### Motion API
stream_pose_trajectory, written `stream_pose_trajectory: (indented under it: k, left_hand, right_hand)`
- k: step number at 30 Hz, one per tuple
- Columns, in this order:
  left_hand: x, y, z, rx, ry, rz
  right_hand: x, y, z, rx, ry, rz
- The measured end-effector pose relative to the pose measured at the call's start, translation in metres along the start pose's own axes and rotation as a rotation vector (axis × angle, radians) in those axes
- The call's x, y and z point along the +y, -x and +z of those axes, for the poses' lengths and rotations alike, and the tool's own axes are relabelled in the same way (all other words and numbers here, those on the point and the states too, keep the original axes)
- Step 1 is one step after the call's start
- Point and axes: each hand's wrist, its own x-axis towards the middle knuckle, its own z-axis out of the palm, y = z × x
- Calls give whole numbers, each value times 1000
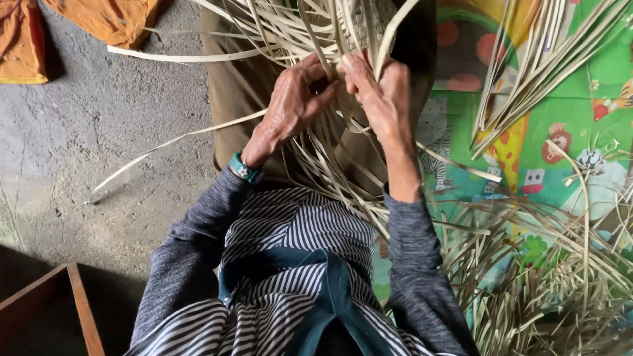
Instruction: Weaving thin natural fiber strips into a structured object, likely a basket or mat.
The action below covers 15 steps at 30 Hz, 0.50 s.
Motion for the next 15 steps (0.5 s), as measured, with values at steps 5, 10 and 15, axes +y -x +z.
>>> stream_pose_trajectory:
  k: [5,10,15]
  left_hand:
    - [4,-4,0,-1,76,-151]
    - [-16,-5,5,19,37,-118]
    - [4,-7,1,17,-13,11]
  right_hand:
    - [-66,17,-14,-87,19,-311]
    - [11,-19,-15,-125,-66,-309]
    - [53,-9,-18,233,1085,-768]
